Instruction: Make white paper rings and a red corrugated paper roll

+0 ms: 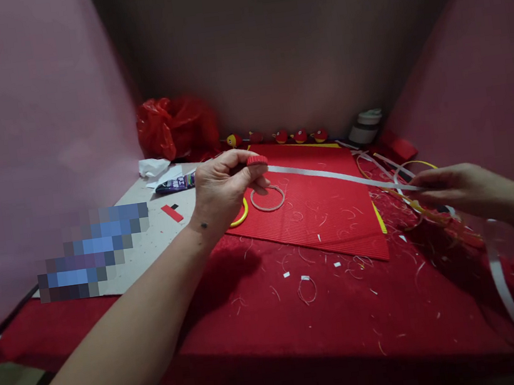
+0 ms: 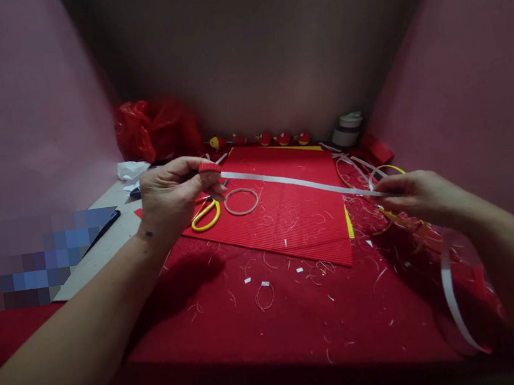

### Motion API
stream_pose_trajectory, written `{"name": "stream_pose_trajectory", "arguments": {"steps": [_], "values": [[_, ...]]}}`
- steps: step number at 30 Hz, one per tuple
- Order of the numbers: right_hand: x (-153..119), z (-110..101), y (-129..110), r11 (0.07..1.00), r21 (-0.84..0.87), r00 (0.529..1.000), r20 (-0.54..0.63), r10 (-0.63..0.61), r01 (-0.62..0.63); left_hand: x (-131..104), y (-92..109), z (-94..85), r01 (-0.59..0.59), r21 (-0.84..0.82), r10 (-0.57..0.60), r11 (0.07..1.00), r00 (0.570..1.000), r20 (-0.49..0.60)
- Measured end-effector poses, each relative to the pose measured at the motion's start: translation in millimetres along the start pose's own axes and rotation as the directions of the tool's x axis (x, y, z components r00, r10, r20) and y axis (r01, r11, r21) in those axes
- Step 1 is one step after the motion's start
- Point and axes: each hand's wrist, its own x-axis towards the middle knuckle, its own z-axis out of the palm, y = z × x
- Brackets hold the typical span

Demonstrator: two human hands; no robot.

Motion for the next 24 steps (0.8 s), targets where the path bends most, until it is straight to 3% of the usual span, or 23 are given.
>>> {"name": "stream_pose_trajectory", "arguments": {"steps": [3, 7, 9, 12, 14, 16, 18, 19, 21, 24], "values": [[5.8, 0.1, 8.0, 0.995, -0.099, 0.989, 0.145, -0.014, 0.028, 2.3, 0.4, -1.7, -0.007, 0.013, 0.008, 1.000, 0.999, -0.050], [14.6, 1.0, 24.3, 0.932, -0.362, 0.999, 0.049, 0.005, 0.013, 5.1, 1.8, -5.7, -0.014, 0.053, 0.019, 0.998, 0.996, -0.093], [20.7, 3.0, 34.3, 0.852, -0.519, 0.993, -0.054, -0.102, 0.059, 5.9, 2.0, -7.2, -0.018, 0.079, 0.026, 0.997, 0.995, -0.099], [31.3, 4.6, 44.4, 0.802, -0.597, 0.965, -0.201, -0.169, 0.016, 6.5, 0.9, -7.9, -0.012, 0.099, 0.023, 0.995, 0.994, -0.111], [38.6, 2.5, 46.4, 0.783, -0.621, 0.931, -0.308, -0.194, -0.043, 6.4, -0.9, -7.2, -0.009, 0.099, 0.020, 0.995, 0.993, -0.117], [45.6, -2.5, 46.3, 0.735, -0.671, 0.864, -0.425, -0.269, -0.101, 5.2, -3.9, -5.6, -0.017, 0.081, 0.025, 0.997, 0.994, -0.104], [52.2, -9.8, 46.4, 0.672, -0.732, 0.802, -0.468, -0.371, -0.116, 2.7, -7.6, -3.2, -0.027, 0.052, 0.030, 0.998, 0.998, -0.056], [55.3, -13.8, 46.8, 0.646, -0.757, 0.794, -0.451, -0.407, -0.098, 0.9, -9.6, -1.5, -0.028, 0.042, 0.028, 0.999, 0.999, -0.022], [61.2, -21.8, 47.5, 0.612, -0.789, 0.821, -0.379, -0.427, -0.046, -3.4, -12.8, 2.6, -0.023, 0.032, 0.022, 0.999, 0.999, 0.044], [67.8, -29.4, 39.2, 0.629, -0.776, 0.897, -0.308, -0.318, -0.043, -10.3, -14.5, 9.6, -0.021, 0.057, 0.014, 0.998, 0.993, 0.121]]}}
